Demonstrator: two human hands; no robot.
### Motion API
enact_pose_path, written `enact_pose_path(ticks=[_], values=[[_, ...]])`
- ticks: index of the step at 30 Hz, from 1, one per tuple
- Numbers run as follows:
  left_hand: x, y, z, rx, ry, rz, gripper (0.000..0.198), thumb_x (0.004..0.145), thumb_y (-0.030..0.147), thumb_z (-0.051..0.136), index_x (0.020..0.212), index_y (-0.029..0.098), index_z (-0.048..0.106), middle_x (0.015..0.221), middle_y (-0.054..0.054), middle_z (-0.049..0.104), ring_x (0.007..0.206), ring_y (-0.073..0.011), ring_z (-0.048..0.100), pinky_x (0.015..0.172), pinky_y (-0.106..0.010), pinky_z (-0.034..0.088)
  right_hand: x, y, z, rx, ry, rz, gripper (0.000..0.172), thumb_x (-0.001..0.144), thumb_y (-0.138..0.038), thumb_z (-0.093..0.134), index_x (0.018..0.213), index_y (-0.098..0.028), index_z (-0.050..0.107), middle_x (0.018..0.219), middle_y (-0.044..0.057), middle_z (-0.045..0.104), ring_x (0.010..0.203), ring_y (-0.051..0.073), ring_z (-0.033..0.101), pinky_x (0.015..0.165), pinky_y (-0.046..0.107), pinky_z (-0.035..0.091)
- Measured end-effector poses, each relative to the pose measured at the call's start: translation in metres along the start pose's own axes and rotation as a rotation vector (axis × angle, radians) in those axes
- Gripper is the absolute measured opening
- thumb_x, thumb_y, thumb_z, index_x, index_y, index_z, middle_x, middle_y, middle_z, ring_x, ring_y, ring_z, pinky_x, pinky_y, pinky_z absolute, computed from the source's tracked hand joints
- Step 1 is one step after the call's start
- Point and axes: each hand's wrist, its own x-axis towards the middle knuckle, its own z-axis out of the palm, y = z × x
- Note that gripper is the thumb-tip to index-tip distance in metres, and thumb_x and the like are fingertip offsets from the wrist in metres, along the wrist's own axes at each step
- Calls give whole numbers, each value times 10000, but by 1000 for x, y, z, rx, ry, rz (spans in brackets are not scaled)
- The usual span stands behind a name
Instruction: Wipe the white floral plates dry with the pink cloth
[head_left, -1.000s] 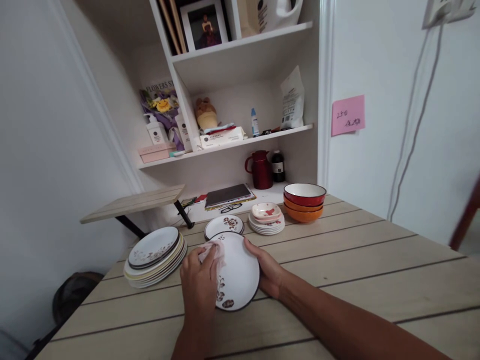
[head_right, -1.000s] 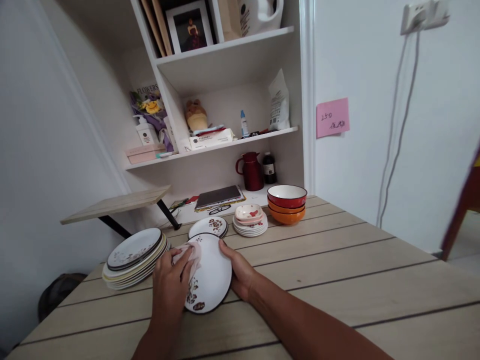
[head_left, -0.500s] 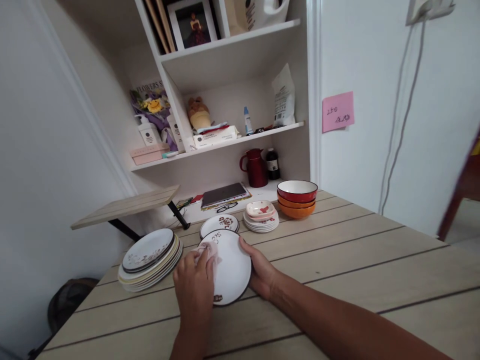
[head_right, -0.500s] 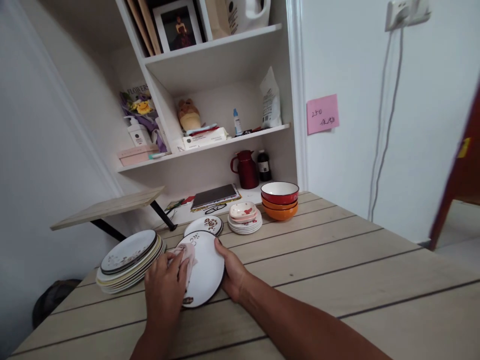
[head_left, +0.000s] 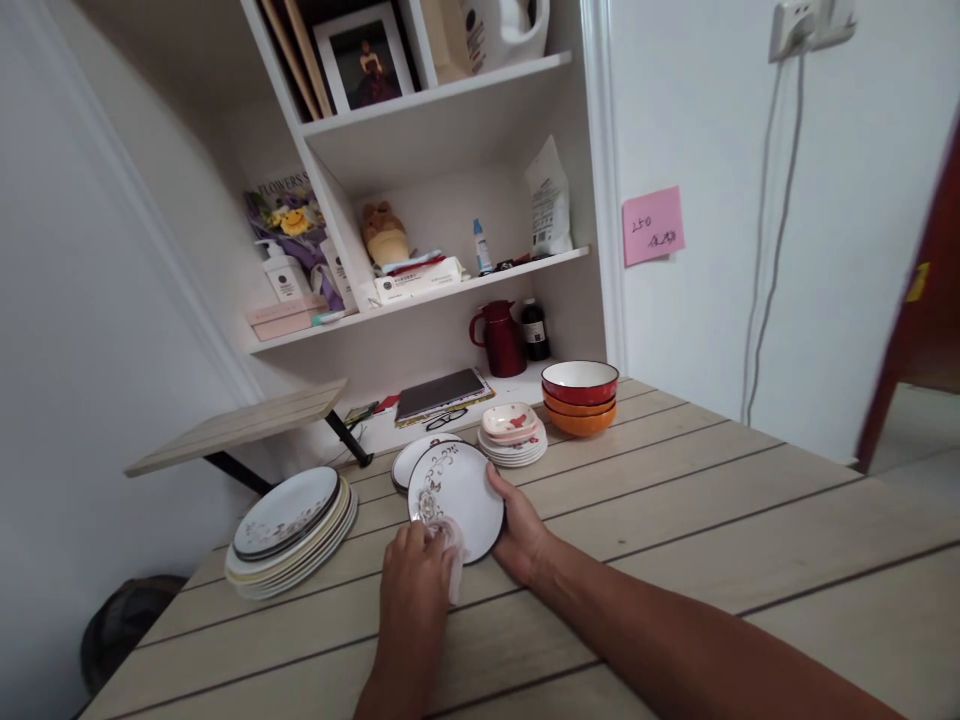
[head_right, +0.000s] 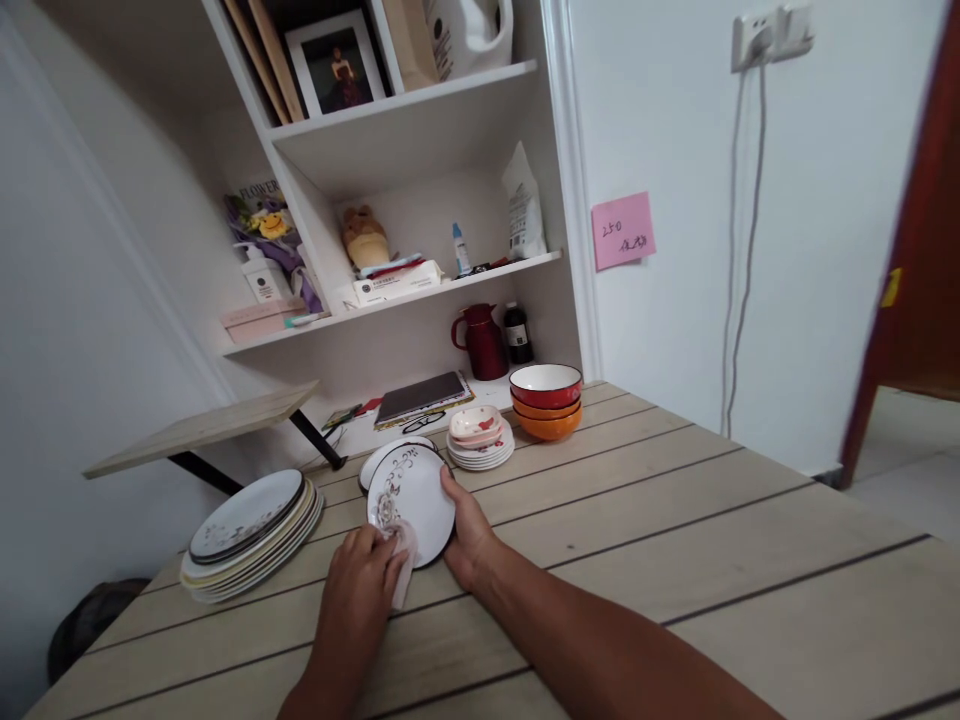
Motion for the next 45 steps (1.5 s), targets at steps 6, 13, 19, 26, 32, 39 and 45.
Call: enact_pose_path(ticks=[6,13,19,26,32,39,45], values=[[-1,-5,-2,-90,90,133,220,838,198,559,1011,257,681,918,-39,616,877,-182,544,769,-308,432,-3,-1,3,-8,-59,76,568,860,-530,476,1184,-76,582,1005,139,718,921,240,670,949,386,435],[2,2,-9,-61,262,222,262,843,216,574,1080,282,665,965,-50,641,914,-189,553,821,-329,421,-14,6,15,-140,-24,228,509,863,-499,496,1063,-50,628,849,127,732,777,216,679,879,349,458],[0,-4,-18,125,412,-23,263,875,263,530,1102,231,659,978,-86,638,927,-224,539,848,-377,383,-23,18,22,-202,-38,301,506,845,-512,517,1125,-103,619,923,109,734,843,219,676,915,364,435],[1,-12,-17,232,244,-256,286,906,310,458,1087,220,661,962,-74,634,901,-237,546,804,-388,388,-18,21,12,-99,-15,232,527,858,-527,468,1200,-142,578,1048,105,715,942,233,661,948,399,416],[2,-9,-10,109,62,-142,266,886,248,482,1072,198,665,930,-71,631,882,-221,564,771,-358,432,-10,14,10,61,25,148,494,888,-456,448,1226,-109,544,1011,108,724,933,223,663,937,378,437],[-1,-4,1,-139,106,62,281,865,224,518,1110,224,655,977,-67,620,916,-210,571,801,-352,472,-9,6,12,29,34,167,505,905,-467,406,1163,-67,576,896,119,736,847,229,677,903,370,457],[1,-5,-2,-211,256,122,262,857,248,537,1082,244,671,952,-66,598,895,-209,561,778,-355,467,-11,10,15,-91,17,237,487,894,-471,438,1077,-56,617,818,117,732,754,207,678,862,338,464]])
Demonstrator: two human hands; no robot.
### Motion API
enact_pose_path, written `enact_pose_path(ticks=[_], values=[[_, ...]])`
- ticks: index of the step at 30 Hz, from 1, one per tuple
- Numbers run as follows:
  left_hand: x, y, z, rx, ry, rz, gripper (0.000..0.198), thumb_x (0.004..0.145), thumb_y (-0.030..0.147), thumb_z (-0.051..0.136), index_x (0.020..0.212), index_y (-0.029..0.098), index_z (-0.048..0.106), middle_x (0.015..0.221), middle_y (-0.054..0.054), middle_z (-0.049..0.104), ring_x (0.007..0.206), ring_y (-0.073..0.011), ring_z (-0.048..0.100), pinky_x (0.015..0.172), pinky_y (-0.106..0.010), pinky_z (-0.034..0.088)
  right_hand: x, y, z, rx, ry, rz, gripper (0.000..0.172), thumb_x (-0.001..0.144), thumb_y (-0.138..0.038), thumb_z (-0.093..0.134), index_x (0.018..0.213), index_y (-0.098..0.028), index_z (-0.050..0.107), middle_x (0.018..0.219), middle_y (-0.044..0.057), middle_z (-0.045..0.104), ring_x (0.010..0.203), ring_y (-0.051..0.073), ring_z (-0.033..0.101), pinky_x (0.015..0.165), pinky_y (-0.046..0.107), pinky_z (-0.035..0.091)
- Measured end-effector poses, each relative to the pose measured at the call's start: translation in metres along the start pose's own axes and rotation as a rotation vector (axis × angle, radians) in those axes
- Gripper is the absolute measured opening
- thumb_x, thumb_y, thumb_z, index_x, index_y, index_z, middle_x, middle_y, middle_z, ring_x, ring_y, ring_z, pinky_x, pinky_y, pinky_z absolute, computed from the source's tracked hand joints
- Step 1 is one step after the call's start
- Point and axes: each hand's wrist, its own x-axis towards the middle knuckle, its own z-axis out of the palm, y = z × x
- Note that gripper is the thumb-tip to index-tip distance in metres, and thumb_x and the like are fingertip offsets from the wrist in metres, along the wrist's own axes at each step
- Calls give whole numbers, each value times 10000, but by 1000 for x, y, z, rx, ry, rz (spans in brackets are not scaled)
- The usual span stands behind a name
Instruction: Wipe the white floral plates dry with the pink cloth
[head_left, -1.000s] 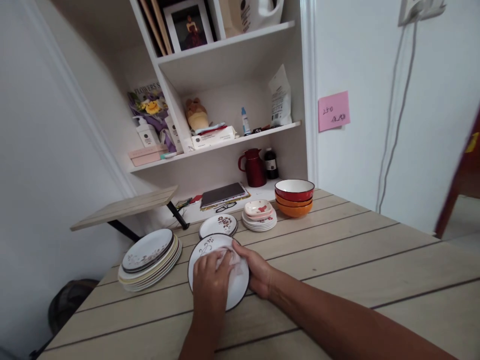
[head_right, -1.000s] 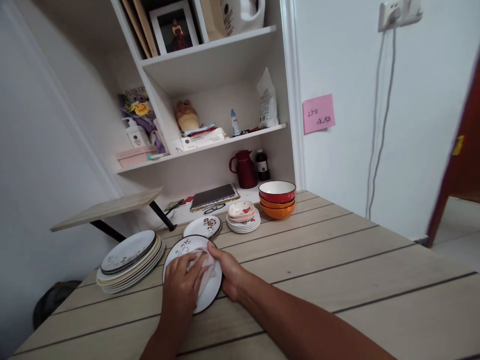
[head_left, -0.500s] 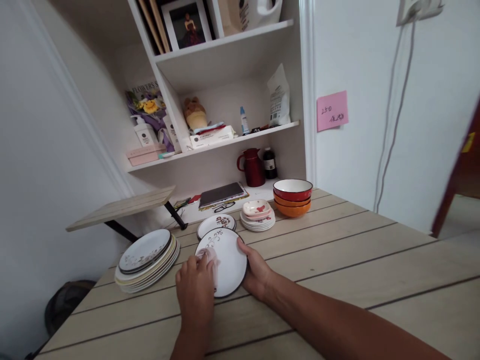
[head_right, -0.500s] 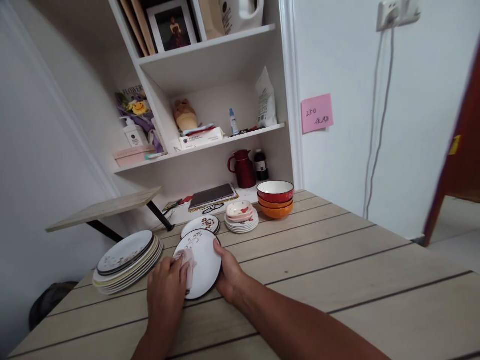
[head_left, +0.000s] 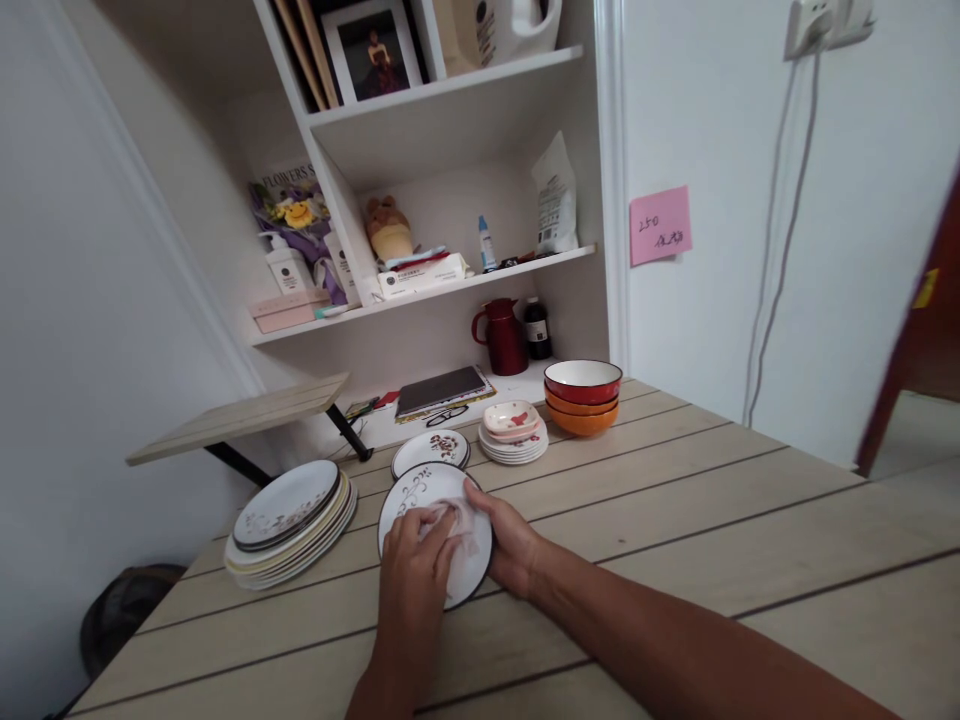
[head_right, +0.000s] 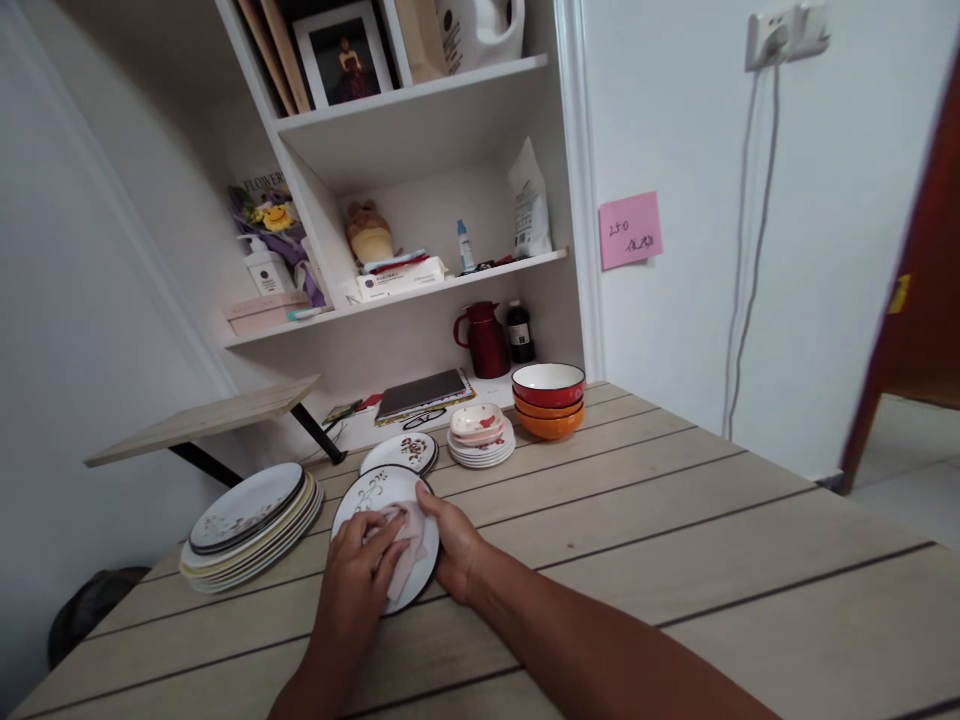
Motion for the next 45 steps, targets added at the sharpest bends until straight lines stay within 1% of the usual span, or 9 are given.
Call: enact_pose_path(ticks=[4,9,14,19,25,31,38,41,45], values=[[3,1,-4,116,81,-16,273,865,260,528,1102,249,663,953,-75,602,887,-214,550,789,-364,434,-2,4,3,-106,0,70,485,881,-496,453,1063,-83,632,772,95,731,664,191,665,802,331,475],[4,3,-11,312,43,-219,293,889,312,492,1135,252,638,1006,-83,621,931,-235,550,811,-382,391,-6,4,6,-129,7,65,479,876,-493,464,1076,-92,631,850,91,739,760,197,678,866,337,458],[4,-2,-15,408,-155,-386,334,918,319,412,1161,208,611,982,-84,632,921,-244,567,801,-384,392,-2,4,0,-1,-33,-30,451,879,-447,470,1144,-105,598,973,99,733,892,214,675,954,364,424],[1,-1,-9,235,-358,-327,328,914,277,399,1123,170,627,996,-91,635,941,-237,571,805,-357,423,5,0,-7,108,-1,-107,467,888,-435,446,1196,-104,561,1012,118,721,934,227,665,954,392,430],[-5,7,5,-48,-266,-108,293,905,304,437,1095,226,647,997,-72,628,942,-213,577,833,-360,452,6,-11,-10,113,-28,-113,522,884,-479,447,1177,-64,570,998,140,716,901,230,667,932,364,441],[0,13,-2,30,-77,21,261,879,274,508,1098,275,652,945,-59,616,909,-206,558,793,-359,428,0,-6,-5,-53,-58,18,479,871,-491,485,1032,-66,635,847,118,729,792,207,679,882,333,455],[5,6,-18,343,67,-223,273,892,321,486,1104,252,644,981,-73,625,915,-240,543,814,-400,374,-5,9,2,-172,-33,62,508,837,-543,511,1075,-111,633,885,96,736,789,210,676,883,357,444],[3,-3,-20,417,-3,-335,292,899,341,466,1108,235,640,946,-67,635,888,-245,557,793,-398,377,-4,9,1,-119,-71,7,503,850,-519,494,1122,-113,613,971,109,729,888,228,669,943,381,415],[0,-12,-17,379,-156,-342,290,899,314,454,1075,208,659,904,-67,641,876,-245,580,757,-378,403,1,4,-2,21,-51,-60,477,871,-466,468,1189,-126,574,1021,109,720,949,230,659,970,395,409]])
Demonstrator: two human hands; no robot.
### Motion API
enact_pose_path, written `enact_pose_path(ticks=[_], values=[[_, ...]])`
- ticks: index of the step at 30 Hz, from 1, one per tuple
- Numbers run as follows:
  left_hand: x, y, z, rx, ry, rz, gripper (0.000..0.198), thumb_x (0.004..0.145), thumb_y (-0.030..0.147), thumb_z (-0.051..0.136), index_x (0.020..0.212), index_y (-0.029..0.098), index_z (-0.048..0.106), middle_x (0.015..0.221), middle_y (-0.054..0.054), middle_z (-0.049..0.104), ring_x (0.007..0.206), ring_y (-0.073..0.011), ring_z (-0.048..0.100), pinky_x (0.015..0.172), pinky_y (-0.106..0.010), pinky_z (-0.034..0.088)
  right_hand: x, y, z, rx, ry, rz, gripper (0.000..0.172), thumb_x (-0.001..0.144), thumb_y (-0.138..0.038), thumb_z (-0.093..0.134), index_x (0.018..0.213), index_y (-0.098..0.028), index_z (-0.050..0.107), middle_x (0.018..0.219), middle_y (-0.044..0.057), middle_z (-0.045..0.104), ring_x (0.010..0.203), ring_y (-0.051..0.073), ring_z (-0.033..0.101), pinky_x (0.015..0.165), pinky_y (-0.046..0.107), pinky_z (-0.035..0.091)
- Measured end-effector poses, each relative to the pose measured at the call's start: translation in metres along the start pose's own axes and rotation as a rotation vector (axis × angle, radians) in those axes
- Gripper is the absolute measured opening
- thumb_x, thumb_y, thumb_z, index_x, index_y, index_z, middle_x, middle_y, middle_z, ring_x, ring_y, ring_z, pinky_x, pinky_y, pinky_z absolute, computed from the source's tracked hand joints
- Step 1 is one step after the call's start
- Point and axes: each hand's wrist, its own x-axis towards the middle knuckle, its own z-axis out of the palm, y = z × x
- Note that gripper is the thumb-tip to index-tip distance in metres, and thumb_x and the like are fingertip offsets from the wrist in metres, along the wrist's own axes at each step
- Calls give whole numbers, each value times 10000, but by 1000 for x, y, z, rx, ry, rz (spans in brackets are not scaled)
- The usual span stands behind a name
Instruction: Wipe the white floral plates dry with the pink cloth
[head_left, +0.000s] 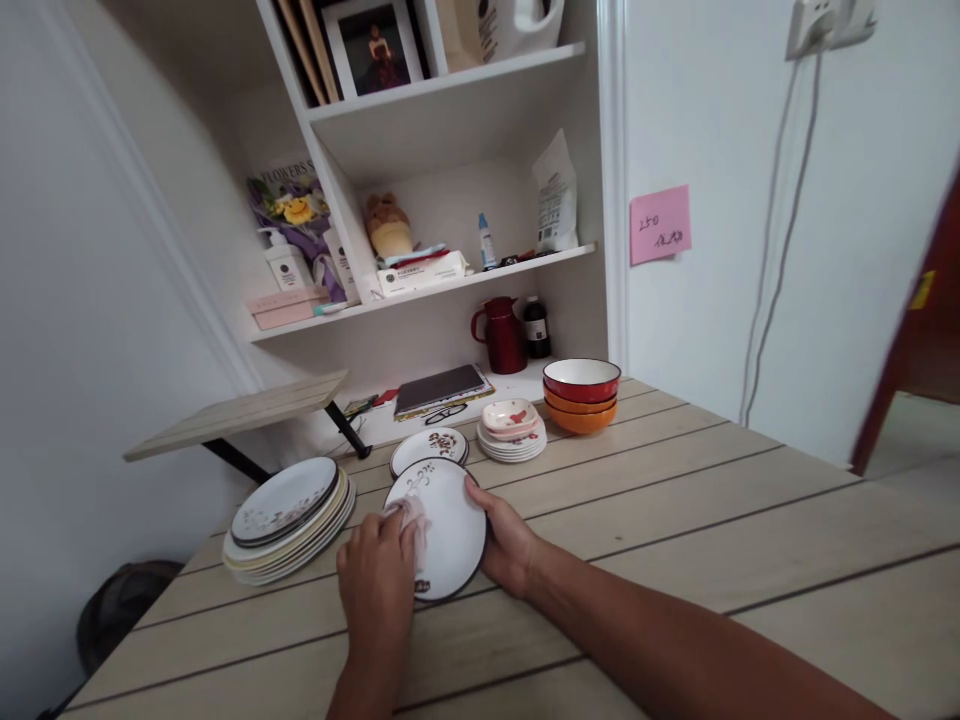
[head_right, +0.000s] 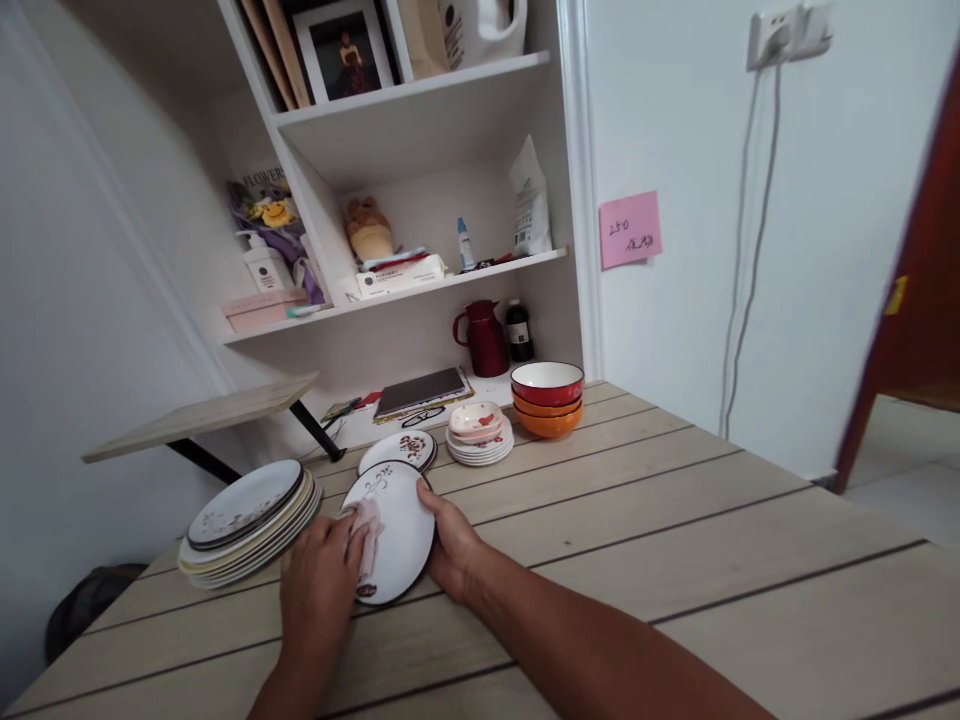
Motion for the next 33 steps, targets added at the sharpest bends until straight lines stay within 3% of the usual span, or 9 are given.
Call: enact_pose_path(ticks=[3,6,14,20,25,28,33], values=[[-1,2,5,-122,-88,102,258,887,274,472,1030,211,678,912,-61,647,893,-224,592,774,-348,432,2,-7,-3,56,28,-26,495,883,-457,448,1219,-109,554,1043,120,712,968,226,654,963,379,420],[-3,9,8,-266,-99,205,222,870,271,510,991,235,692,928,-48,654,903,-204,599,797,-326,455,3,-12,-5,78,1,-47,530,893,-476,422,1222,-81,550,1045,135,707,978,230,650,960,373,423],[-4,22,4,-338,81,352,216,854,276,552,1030,251,674,915,-46,629,890,-201,578,768,-332,441,3,-9,-7,-58,-66,56,542,877,-502,465,1152,-52,587,994,140,715,970,224,645,956,341,415],[-2,18,-9,-101,231,109,261,889,319,488,1086,243,643,961,-71,619,894,-233,545,788,-382,383,-7,3,5,-218,-32,139,508,862,-532,484,1087,-101,631,885,96,732,792,201,668,882,345,442],[0,6,-12,48,161,-80,287,907,367,436,1067,222,626,912,-64,621,867,-237,546,778,-381,353,-6,6,1,-192,-71,96,543,830,-554,515,1137,-117,612,999,117,721,916,237,663,935,385,422],[0,2,-8,99,82,-95,284,904,361,431,1016,204,640,881,-68,623,857,-237,557,758,-366,351,0,4,-3,-86,-49,63,529,851,-526,494,1183,-124,584,1013,115,720,943,237,661,960,397,413],[-2,5,0,-7,-61,41,244,893,317,451,946,196,656,862,-60,633,846,-216,582,732,-330,379,4,-5,-5,49,-18,-2,484,885,-463,453,1207,-118,560,1031,115,717,954,230,660,968,406,417]])
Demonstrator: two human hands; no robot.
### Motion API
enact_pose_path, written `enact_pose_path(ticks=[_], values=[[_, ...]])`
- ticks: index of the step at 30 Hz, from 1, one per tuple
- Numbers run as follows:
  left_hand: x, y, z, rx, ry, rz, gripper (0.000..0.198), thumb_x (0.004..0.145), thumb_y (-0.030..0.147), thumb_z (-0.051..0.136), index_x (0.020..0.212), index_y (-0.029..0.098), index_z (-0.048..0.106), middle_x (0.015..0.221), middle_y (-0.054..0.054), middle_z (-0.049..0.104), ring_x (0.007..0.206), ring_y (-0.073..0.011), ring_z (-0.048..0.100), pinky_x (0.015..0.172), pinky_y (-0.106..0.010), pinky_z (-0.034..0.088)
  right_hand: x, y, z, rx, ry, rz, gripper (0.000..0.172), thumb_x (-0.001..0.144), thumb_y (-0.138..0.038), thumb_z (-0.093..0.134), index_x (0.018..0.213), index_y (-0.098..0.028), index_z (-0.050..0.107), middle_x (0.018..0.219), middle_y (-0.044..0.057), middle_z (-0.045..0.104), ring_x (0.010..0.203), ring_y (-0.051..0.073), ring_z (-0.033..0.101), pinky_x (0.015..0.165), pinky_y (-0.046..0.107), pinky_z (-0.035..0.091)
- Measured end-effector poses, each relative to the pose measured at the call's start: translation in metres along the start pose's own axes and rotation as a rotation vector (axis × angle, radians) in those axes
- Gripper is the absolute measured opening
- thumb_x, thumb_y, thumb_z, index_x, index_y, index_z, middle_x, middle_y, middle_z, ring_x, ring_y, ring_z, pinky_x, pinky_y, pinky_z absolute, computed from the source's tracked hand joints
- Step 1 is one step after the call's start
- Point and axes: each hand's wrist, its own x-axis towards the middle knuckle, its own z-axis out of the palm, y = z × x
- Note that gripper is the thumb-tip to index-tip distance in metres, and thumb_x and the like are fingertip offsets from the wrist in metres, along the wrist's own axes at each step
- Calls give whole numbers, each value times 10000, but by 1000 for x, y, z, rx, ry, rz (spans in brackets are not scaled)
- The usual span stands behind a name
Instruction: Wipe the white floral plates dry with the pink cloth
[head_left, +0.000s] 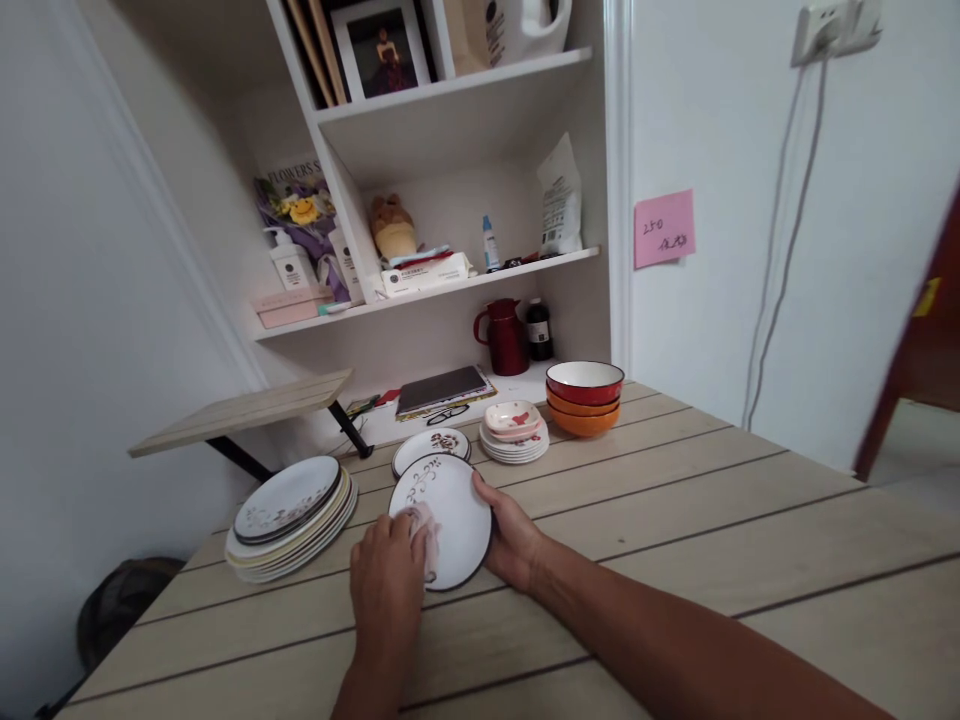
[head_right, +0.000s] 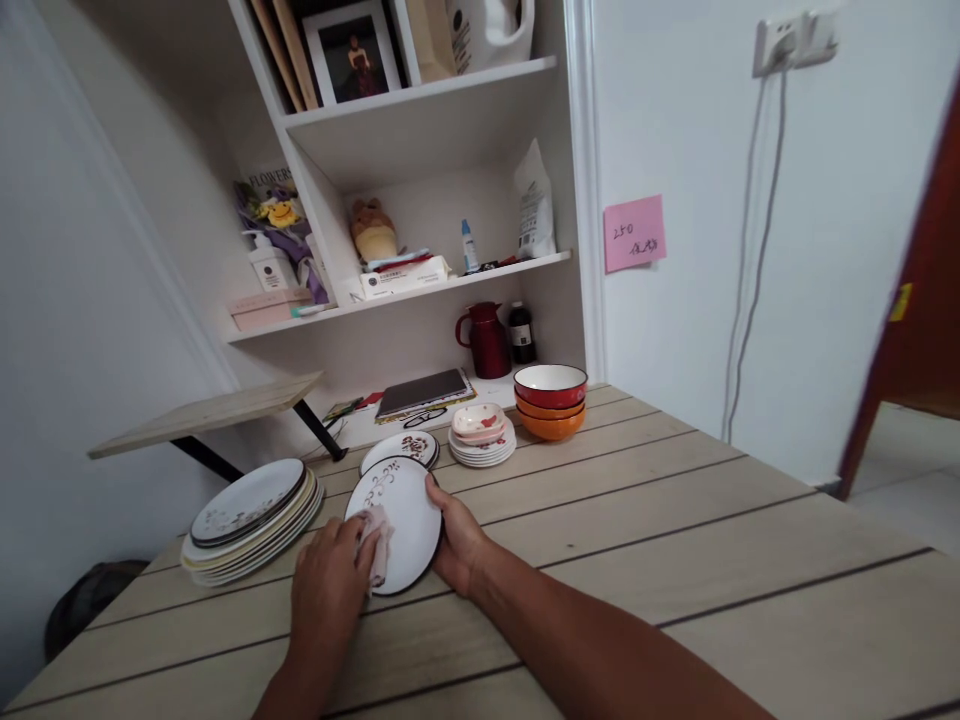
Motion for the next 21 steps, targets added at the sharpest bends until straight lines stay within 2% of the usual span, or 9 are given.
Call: enact_pose_path(ticks=[4,9,11,13,17,21], values=[[-2,8,4,-166,-27,115,179,871,280,495,898,203,654,880,-46,633,853,-201,582,757,-316,410,0,-7,-3,0,-12,-33,507,894,-483,426,1193,-101,570,1042,120,712,962,229,658,960,387,428],[-3,16,2,-265,50,221,181,884,303,494,953,228,643,915,-39,618,870,-192,569,765,-315,415,-1,-8,-4,-72,-50,20,541,891,-497,440,1180,-62,576,1074,146,696,989,231,648,969,362,419],[-2,18,0,-251,93,218,207,892,315,484,1009,238,637,932,-41,615,888,-196,562,784,-328,403,-3,-4,-1,-121,-49,59,553,886,-507,450,1174,-54,581,1071,151,695,979,229,652,969,359,418],[-1,17,-4,-198,144,162,228,893,325,483,1047,245,631,944,-45,615,897,-208,555,795,-349,386,-6,0,3,-177,-41,82,549,880,-512,464,1166,-62,590,1033,140,708,945,226,662,965,364,419],[2,9,-9,-63,204,-36,270,902,376,457,1078,246,614,953,-50,620,907,-230,550,796,-372,355,-11,8,7,-248,-57,91,517,863,-509,501,1164,-100,603,998,113,724,936,223,666,969,374,413],[3,-4,-8,50,136,-170,292,920,376,401,1045,210,607,929,-58,630,904,-243,558,799,-385,335,-7,10,3,-215,-31,78,494,868,-493,494,1152,-105,608,1010,110,725,964,229,659,986,387,402]])
